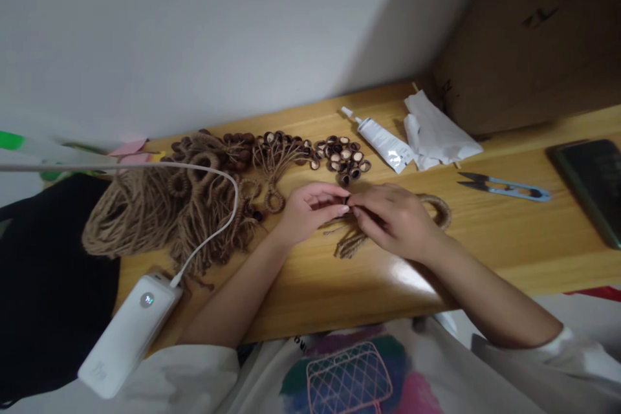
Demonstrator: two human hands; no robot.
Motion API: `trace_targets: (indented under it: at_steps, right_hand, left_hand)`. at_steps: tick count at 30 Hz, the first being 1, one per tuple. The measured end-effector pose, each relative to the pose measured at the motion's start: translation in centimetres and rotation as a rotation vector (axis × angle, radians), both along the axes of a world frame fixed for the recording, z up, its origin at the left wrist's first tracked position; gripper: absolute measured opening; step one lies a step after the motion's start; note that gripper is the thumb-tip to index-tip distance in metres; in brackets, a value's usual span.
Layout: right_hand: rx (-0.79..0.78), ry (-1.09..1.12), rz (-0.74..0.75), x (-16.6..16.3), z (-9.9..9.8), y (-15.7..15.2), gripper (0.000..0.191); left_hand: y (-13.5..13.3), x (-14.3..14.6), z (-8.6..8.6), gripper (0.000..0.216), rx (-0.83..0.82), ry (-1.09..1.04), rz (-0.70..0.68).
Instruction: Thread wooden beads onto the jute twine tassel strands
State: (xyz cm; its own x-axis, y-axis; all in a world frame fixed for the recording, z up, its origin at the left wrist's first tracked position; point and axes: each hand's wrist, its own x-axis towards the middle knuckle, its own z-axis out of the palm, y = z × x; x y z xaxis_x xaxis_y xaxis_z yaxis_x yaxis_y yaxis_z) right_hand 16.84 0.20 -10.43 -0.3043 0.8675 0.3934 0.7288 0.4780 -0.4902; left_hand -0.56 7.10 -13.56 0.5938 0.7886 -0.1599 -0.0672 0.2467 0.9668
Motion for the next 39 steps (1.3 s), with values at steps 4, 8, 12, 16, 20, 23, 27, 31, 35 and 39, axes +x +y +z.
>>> trace_targets:
  at_steps: [4, 8, 12, 16, 20, 23, 27, 31, 35, 39]
  right_hand:
    - [0.009, 0.001, 0.003, -0.02, 0.01, -0.03, 0.017]
    - [0.006, -0.006, -0.002, 0.02, -0.03, -0.04, 0.017]
    - [0.000, -0.013, 0.000, 0.06, -0.07, -0.03, 0.018]
    - [-0.011, -0.006, 0.005, 0.06, -0.06, -0.02, 0.019]
    - [0.006, -0.022, 0.004, 0.07, -0.02, -0.01, 0.017]
    - [0.022, -0.027, 0.009, 0.06, 0.09, -0.01, 0.015]
    - [0.031, -0.045, 0.009, 0.01, 0.30, 0.02, 0.014]
    - [0.042, -0.058, 0.016, -0.05, 0.46, 0.08, 0.014]
    - [0.060, -0.054, 0.028, -0.05, 0.56, 0.11, 0.014]
    - [0.054, -0.062, 0.029, -0.02, 0.67, 0.16, 0.014]
  left_hand:
    - [-0.03, 0.01, 0.14, 0.028, -0.022, 0.004, 0.010]
    - [-0.03, 0.05, 0.28, 0.029, -0.027, 0.014, 0.010]
    - [-0.02, 0.10, 0.25, 0.030, -0.036, 0.005, 0.008]
    - [-0.03, 0.07, 0.26, 0.029, -0.038, -0.005, -0.008]
    - [-0.05, 0.07, 0.49, 0.029, -0.056, -0.007, -0.012]
    - [-0.05, 0.10, 0.61, 0.029, -0.078, -0.021, -0.012]
    - [-0.06, 0.07, 0.43, 0.029, -0.077, -0.040, -0.019]
    - [-0.02, 0.02, 0.11, 0.031, -0.057, -0.051, -0.042]
    - [0.03, 0.04, 0.10, 0.032, -0.073, -0.061, -0.045]
    - [0.05, 0.07, 0.31, 0.033, -0.096, -0.046, -0.047]
